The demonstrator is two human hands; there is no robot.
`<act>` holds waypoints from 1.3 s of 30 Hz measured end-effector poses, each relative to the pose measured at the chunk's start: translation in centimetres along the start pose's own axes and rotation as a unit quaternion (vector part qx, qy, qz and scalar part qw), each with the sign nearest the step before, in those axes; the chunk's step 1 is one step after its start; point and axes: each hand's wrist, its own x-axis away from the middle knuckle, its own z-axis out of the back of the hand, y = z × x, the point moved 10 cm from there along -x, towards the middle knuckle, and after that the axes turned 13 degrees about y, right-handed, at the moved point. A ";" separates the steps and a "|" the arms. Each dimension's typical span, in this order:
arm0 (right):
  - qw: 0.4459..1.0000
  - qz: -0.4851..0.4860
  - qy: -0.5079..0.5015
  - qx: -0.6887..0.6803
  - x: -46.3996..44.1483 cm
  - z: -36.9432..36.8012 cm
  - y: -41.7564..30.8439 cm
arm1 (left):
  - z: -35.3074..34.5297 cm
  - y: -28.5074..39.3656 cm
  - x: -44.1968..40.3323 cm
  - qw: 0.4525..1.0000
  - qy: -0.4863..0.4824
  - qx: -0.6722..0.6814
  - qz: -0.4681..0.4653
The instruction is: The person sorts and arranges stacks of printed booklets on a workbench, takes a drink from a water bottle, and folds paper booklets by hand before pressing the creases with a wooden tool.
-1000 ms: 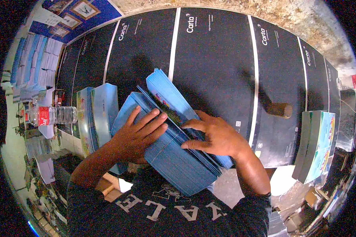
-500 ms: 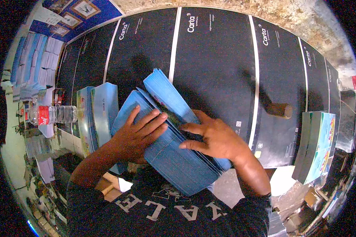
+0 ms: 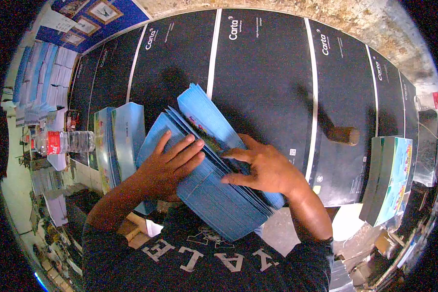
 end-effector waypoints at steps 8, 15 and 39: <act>0.996 0.057 0.067 0.030 0.0 0.4 0.1 | -0.1 -0.1 0.1 1.000 -0.005 0.008 0.006; 0.996 0.016 -0.025 0.088 0.2 -0.5 -1.0 | 0.0 0.0 0.2 1.000 0.016 0.008 0.002; 0.998 0.042 -0.031 0.024 0.2 -0.5 -0.6 | 0.1 0.0 0.0 1.000 0.012 0.009 0.001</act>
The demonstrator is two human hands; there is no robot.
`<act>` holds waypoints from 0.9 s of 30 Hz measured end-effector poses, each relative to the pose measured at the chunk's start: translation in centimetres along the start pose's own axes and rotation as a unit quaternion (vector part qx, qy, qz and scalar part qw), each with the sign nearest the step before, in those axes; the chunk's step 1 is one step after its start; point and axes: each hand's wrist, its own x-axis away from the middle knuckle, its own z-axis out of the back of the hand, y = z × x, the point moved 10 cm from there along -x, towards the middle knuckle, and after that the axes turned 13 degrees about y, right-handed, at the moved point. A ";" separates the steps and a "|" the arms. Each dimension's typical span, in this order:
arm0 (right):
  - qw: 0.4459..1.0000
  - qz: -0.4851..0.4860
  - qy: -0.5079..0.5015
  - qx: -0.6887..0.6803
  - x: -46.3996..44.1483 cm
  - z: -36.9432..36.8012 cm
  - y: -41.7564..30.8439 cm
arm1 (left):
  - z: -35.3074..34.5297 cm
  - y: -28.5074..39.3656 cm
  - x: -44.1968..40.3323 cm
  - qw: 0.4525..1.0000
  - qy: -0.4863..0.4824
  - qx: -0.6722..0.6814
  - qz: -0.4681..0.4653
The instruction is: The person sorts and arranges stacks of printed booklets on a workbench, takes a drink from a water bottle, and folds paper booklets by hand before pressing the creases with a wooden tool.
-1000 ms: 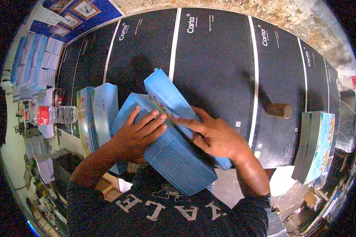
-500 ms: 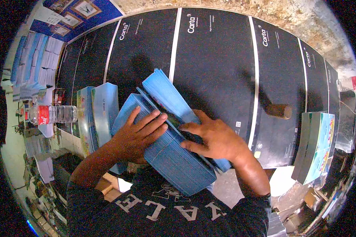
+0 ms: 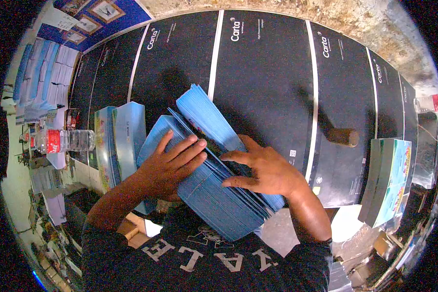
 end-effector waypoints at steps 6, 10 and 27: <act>0.997 0.056 0.060 0.005 0.1 0.4 -0.2 | -0.2 0.0 0.1 0.999 -0.036 -0.026 -0.005; 0.999 0.000 0.017 0.046 0.2 0.1 -0.3 | -0.1 0.0 0.3 1.000 -0.021 -0.018 -0.003; 0.996 0.029 0.045 0.067 0.0 0.3 -1.3 | 0.0 0.0 -0.1 1.000 -0.011 -0.022 -0.001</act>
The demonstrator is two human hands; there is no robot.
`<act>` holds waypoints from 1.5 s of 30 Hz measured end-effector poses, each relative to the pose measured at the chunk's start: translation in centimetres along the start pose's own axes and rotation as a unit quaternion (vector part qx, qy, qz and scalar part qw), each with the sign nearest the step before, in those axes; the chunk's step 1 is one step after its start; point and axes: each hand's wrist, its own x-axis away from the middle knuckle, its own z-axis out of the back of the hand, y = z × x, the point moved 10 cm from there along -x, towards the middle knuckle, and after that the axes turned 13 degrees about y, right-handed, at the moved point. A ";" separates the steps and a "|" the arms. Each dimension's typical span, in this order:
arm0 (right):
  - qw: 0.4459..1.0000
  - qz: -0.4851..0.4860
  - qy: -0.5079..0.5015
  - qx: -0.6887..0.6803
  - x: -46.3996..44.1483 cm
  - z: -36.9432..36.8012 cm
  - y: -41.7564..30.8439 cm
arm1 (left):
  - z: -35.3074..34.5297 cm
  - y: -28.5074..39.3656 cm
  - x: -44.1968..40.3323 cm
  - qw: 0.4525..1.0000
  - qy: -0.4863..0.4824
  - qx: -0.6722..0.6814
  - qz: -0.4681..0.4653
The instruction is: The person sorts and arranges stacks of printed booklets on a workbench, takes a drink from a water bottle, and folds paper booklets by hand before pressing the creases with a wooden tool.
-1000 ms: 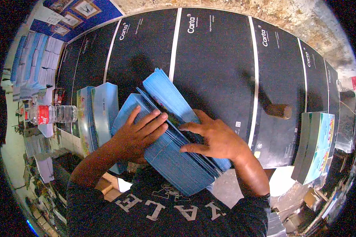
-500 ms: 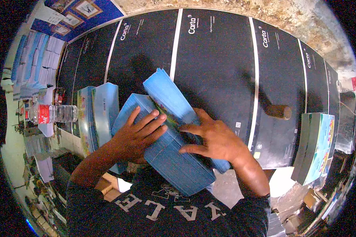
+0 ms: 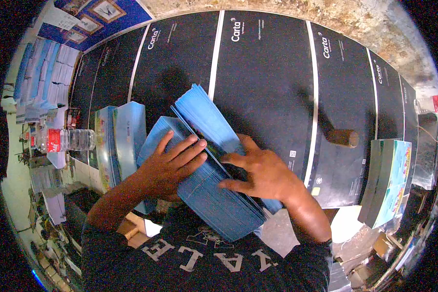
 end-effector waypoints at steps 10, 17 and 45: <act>1.000 -0.015 -0.007 -0.013 0.0 0.1 0.0 | 0.2 0.1 0.1 1.000 0.022 -0.004 -0.008; 0.994 -0.038 0.041 -0.092 0.0 0.6 0.0 | 0.5 0.1 -0.1 1.000 0.024 -0.003 -0.012; 0.995 0.077 0.042 -0.036 -0.5 0.5 -1.1 | 0.4 0.1 0.0 1.000 0.016 0.011 -0.004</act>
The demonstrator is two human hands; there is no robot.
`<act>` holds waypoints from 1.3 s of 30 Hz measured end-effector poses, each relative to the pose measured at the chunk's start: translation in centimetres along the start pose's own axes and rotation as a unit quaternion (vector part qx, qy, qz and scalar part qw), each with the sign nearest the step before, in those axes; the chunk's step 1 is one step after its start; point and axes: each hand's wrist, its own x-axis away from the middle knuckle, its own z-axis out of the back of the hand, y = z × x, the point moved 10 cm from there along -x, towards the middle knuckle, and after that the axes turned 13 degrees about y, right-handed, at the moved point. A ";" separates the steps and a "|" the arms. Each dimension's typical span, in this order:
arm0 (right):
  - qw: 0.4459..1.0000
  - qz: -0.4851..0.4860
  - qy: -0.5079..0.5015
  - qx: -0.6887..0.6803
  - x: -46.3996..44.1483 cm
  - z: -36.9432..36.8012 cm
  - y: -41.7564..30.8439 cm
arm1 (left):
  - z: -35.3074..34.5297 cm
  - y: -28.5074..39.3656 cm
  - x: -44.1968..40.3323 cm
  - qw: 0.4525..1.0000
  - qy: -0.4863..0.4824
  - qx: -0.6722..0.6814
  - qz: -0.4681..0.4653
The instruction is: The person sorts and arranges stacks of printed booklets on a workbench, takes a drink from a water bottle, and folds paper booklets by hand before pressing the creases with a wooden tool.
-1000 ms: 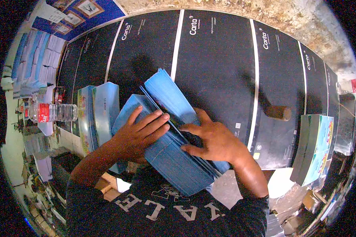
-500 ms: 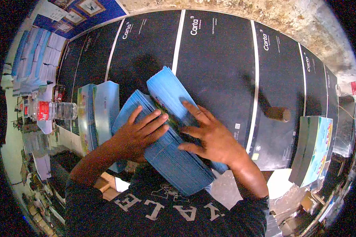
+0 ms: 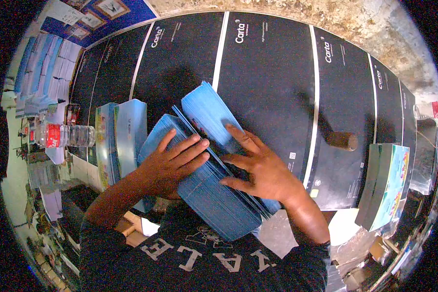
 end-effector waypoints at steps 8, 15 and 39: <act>0.998 0.009 -0.034 0.060 0.5 -0.5 0.0 | -0.2 -0.2 0.6 1.000 0.018 -0.009 -0.005; 1.000 -0.021 -0.006 0.020 0.4 -0.2 0.3 | 0.1 0.0 0.2 1.000 -0.001 -0.006 -0.001; 1.000 -0.024 0.018 0.004 0.5 0.1 0.6 | -0.3 -0.1 0.4 1.000 0.002 -0.020 -0.007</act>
